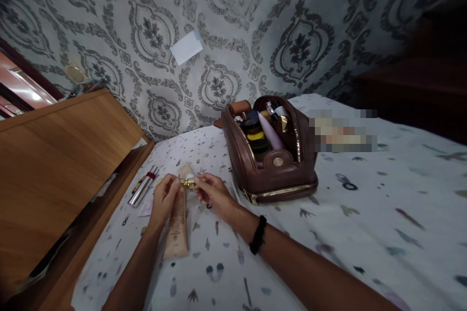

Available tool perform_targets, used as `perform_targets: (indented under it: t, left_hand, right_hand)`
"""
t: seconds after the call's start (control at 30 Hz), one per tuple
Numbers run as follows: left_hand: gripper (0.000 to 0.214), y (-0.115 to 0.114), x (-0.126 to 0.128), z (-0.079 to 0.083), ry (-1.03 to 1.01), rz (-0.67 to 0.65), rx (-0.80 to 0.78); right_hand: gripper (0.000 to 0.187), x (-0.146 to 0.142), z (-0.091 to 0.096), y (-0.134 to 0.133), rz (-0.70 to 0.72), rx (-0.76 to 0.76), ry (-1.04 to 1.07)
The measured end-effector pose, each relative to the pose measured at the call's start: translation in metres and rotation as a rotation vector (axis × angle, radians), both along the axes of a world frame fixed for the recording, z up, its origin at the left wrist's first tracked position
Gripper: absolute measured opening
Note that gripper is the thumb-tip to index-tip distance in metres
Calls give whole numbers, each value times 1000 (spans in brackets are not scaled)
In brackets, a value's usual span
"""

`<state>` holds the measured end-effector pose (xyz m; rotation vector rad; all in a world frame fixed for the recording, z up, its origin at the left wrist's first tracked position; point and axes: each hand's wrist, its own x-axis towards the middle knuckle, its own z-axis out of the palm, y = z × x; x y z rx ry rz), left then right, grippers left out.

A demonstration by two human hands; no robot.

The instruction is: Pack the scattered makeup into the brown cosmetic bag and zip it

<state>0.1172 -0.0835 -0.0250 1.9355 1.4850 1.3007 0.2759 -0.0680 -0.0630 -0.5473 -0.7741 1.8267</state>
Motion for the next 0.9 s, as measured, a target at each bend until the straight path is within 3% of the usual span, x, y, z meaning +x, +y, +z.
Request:
perform_targets:
  t: [0.1,0.17,0.23,0.37,0.4,0.47,0.57,0.63,0.7,0.8,0.9]
  left_hand:
    - [27,-1,-3,3,-58,-113,-51]
    - [36,-1,-5,3,-77,-151,-88]
    - [47,-1,-6,3,-66,-136,-89]
    - [23,0,-6,1,35,0,-15]
    - [28,0,-6,1,58,15,-10]
    - [35,1,-6,2,59,-16,-26]
    - [25,1,-8,4,-19,-133,-65]
    - [40,0,-8,4,-47,-170,-77]
    - [44,-1,-7,4,-28,-136,-66]
    - [25,-1,-6,2,10,-54,-41]
    - [23,0,-6,1,-38,-86,-48]
  right_hand:
    - [53,0,-1,2,0,-10,14]
    - [53,0,-1,2,-1,-17,19]
    - [53,0,-2,2,-1,-22,20]
    - [54,0,-2,1,11,-22,12]
    - [55,0,-2,1,13,-22,8]
    - [54,0,-3,2,14,-22,3]
    - [52,0,-4,3,6,-21,3]
    - [51,0,-4,3,2,-21,3]
    - [51,0,-4,3,0,-20,-1]
    - [52,-1,-3,2,3,-14,-10]
    - [52,0,-2,0,1,-8,-18]
